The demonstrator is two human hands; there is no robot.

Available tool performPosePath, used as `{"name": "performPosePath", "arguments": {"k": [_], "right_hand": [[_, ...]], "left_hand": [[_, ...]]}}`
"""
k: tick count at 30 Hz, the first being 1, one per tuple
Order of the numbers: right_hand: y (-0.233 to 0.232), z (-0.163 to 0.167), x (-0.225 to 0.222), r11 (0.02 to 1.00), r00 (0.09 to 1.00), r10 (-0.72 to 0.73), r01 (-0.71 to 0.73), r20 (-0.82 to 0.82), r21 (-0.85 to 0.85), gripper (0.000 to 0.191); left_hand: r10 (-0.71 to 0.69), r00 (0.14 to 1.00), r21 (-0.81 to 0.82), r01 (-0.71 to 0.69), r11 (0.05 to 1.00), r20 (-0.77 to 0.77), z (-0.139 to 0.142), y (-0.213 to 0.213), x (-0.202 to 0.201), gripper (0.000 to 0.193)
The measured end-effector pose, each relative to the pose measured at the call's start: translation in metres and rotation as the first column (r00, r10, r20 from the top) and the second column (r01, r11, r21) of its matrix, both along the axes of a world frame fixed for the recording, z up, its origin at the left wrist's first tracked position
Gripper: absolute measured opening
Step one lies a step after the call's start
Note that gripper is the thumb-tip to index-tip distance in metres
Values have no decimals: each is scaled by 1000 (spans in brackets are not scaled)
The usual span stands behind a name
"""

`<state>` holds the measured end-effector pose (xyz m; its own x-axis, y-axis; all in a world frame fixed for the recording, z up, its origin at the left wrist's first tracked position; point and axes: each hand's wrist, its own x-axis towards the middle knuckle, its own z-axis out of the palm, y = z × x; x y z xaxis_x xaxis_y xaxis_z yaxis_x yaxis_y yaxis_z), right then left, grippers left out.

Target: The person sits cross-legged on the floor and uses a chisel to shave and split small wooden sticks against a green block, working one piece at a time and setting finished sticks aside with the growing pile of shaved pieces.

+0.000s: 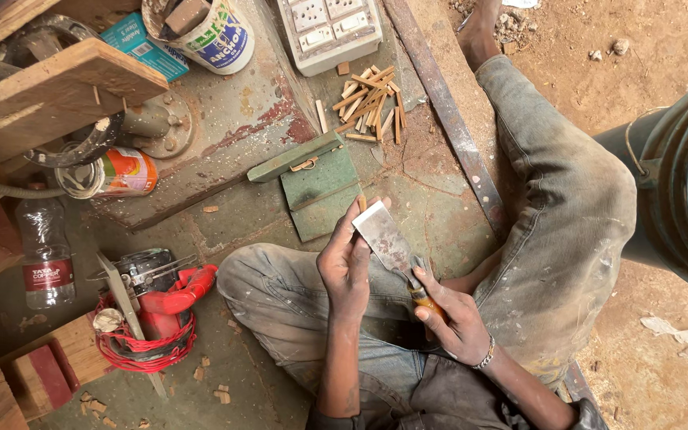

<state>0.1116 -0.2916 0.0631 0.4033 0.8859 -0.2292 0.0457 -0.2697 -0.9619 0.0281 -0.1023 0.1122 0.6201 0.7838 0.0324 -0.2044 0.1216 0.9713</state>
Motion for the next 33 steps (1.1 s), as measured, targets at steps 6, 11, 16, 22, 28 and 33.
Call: {"name": "performPosePath", "arguments": {"k": [6, 11, 16, 22, 28, 33], "right_hand": [[5, 5, 1, 960, 953, -104, 21, 285, 279, 56], [3, -1, 5, 980, 973, -78, 35, 217, 195, 58], [1, -3, 4, 987, 988, -85, 66, 128, 145, 57], [16, 0, 21, 918, 899, -370, 393, -234, 59, 64], [0, 0, 23, 937, 940, -314, 330, -135, 117, 63], [-6, -4, 9, 972, 997, -29, 46, -76, 231, 58]], "left_hand": [[33, 999, -6, -33, 999, -17, 4, 2, -1, 57], [37, 998, -23, -38, 999, -47, 5, 1, 1, 54], [12, 999, -55, -15, 998, -48, -4, 0, -3, 54], [-234, 969, -83, 227, 970, -84, -9, -42, -9, 46], [22, 1000, -190, -23, 982, -8, -17, -37, 1, 53], [90, 996, -204, -85, 975, 14, -10, -11, 3, 58]]}}
